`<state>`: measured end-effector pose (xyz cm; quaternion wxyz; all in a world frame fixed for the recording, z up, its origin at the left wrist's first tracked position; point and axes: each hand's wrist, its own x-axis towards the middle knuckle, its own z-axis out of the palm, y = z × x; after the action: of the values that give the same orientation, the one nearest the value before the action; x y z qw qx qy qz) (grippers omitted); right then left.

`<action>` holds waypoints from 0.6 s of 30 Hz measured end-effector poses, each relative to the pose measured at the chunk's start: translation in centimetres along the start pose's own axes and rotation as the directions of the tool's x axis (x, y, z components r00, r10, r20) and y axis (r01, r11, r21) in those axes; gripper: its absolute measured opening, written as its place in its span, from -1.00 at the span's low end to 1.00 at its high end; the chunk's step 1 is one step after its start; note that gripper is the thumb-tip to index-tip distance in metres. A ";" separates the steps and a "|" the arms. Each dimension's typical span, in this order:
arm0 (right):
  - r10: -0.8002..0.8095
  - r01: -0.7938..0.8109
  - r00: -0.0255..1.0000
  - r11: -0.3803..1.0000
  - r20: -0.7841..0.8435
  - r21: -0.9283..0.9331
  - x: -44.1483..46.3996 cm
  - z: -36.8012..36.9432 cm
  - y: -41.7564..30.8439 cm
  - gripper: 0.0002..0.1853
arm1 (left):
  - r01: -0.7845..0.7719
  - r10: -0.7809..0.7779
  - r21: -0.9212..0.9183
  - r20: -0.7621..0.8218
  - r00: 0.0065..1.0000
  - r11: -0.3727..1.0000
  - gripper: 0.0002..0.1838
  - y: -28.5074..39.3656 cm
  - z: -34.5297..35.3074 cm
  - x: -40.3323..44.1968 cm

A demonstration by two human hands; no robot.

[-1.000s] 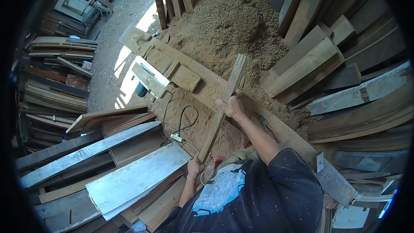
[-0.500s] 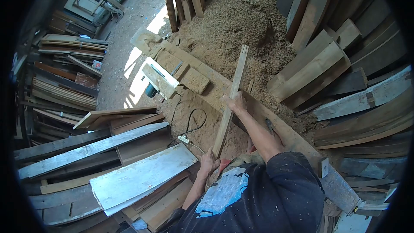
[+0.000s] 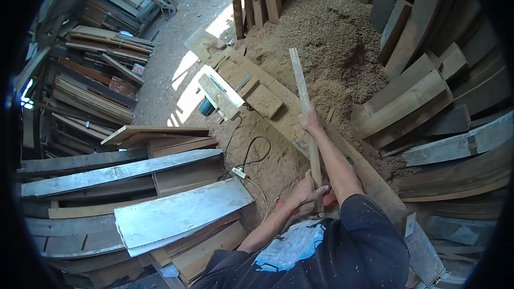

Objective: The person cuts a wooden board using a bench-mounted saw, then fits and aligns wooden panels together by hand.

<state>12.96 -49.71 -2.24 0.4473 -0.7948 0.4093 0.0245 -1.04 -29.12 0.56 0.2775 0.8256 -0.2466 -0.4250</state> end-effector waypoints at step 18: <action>-0.315 0.234 0.794 0.948 -0.520 -0.218 -8.2 0.5 -4.0 -0.50 | 0.259 -0.368 -0.770 0.034 0.929 0.583 -0.44 -28.7 -16.4 7.7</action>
<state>10.37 -43.17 3.58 0.2521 -0.8491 0.3973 -0.2400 21.57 -9.25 -15.02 0.5349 0.6867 0.1241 -0.4764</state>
